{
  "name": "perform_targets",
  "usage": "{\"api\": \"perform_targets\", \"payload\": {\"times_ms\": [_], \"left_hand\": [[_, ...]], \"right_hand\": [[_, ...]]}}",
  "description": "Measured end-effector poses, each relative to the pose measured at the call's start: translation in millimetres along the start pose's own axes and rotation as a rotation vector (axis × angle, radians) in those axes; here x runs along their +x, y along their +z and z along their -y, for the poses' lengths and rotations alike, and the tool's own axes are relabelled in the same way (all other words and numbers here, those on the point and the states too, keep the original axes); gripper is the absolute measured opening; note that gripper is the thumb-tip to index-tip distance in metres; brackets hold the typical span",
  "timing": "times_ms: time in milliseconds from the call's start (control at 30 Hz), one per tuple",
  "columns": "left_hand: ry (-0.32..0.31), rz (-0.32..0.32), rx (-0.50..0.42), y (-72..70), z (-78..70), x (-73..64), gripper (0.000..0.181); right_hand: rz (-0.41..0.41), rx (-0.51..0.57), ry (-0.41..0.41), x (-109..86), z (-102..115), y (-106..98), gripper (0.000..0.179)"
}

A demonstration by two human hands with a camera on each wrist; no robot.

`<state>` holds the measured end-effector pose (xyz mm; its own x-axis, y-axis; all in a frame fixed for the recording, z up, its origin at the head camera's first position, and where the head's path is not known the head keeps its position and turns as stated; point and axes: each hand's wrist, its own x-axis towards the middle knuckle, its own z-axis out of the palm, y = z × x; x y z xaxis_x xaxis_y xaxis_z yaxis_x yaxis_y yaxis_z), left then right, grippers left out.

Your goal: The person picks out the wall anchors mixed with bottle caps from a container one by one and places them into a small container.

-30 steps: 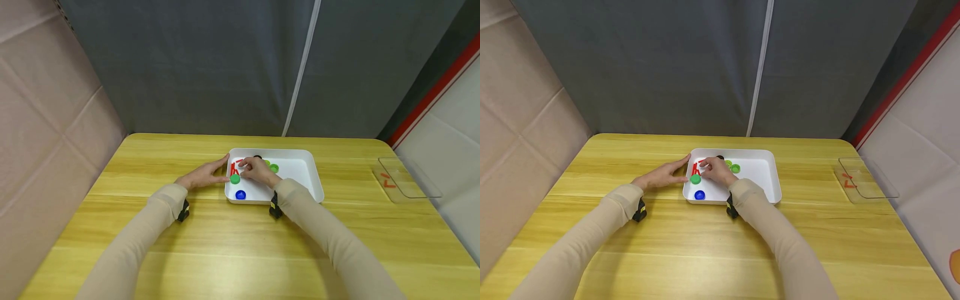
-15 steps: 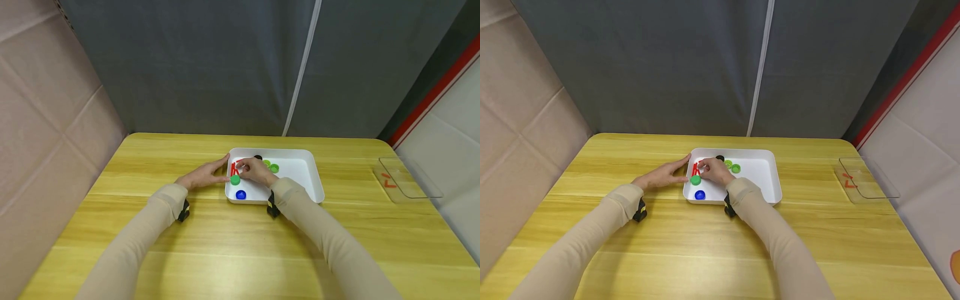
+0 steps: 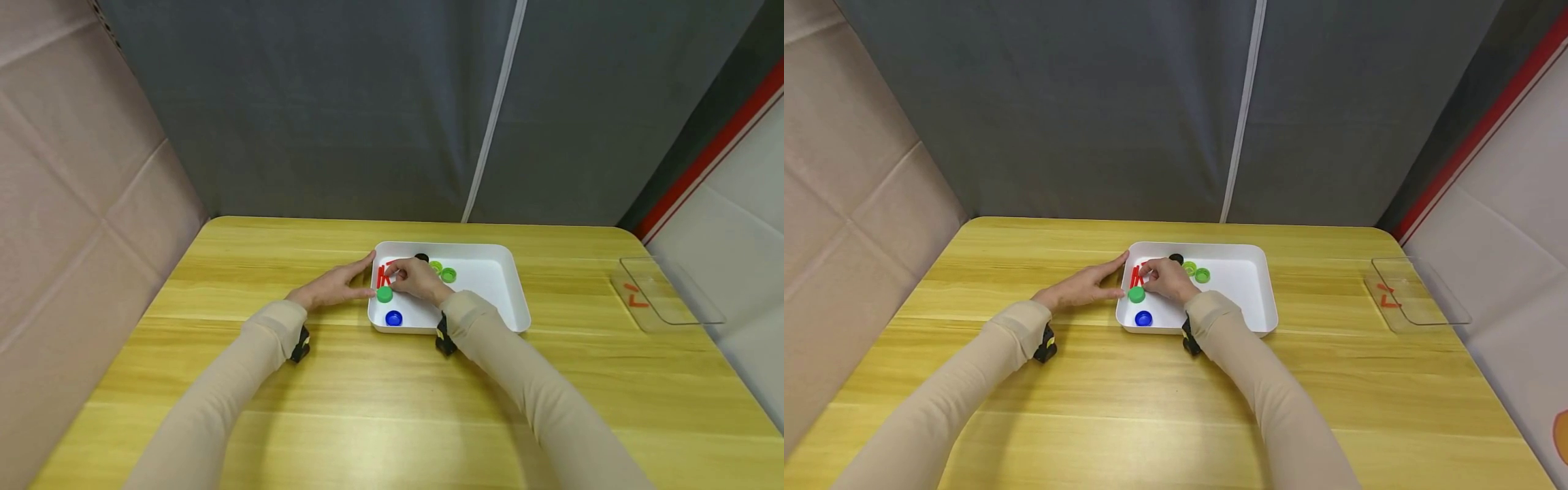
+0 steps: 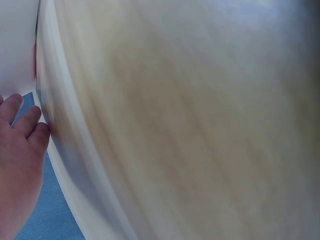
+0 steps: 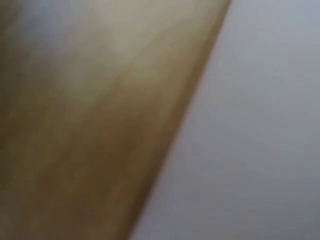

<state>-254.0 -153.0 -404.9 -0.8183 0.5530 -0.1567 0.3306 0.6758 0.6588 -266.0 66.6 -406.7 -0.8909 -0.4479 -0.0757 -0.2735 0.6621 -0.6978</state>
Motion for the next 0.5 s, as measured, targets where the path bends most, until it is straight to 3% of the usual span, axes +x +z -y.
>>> {"api": "perform_targets", "payload": {"times_ms": [267, 500], "left_hand": [[-0.003, 0.003, -0.014, -1.1, -1.3, -0.6, 0.087], [0.0, 0.001, -0.007, -0.6, -1.5, -1.0, 0.088]], "right_hand": [[-0.024, -0.02, -0.003, -0.6, 0.7, 0.5, 0.016], [-0.048, -0.006, 0.042, -1.3, -0.1, 0.8, 0.015]]}}
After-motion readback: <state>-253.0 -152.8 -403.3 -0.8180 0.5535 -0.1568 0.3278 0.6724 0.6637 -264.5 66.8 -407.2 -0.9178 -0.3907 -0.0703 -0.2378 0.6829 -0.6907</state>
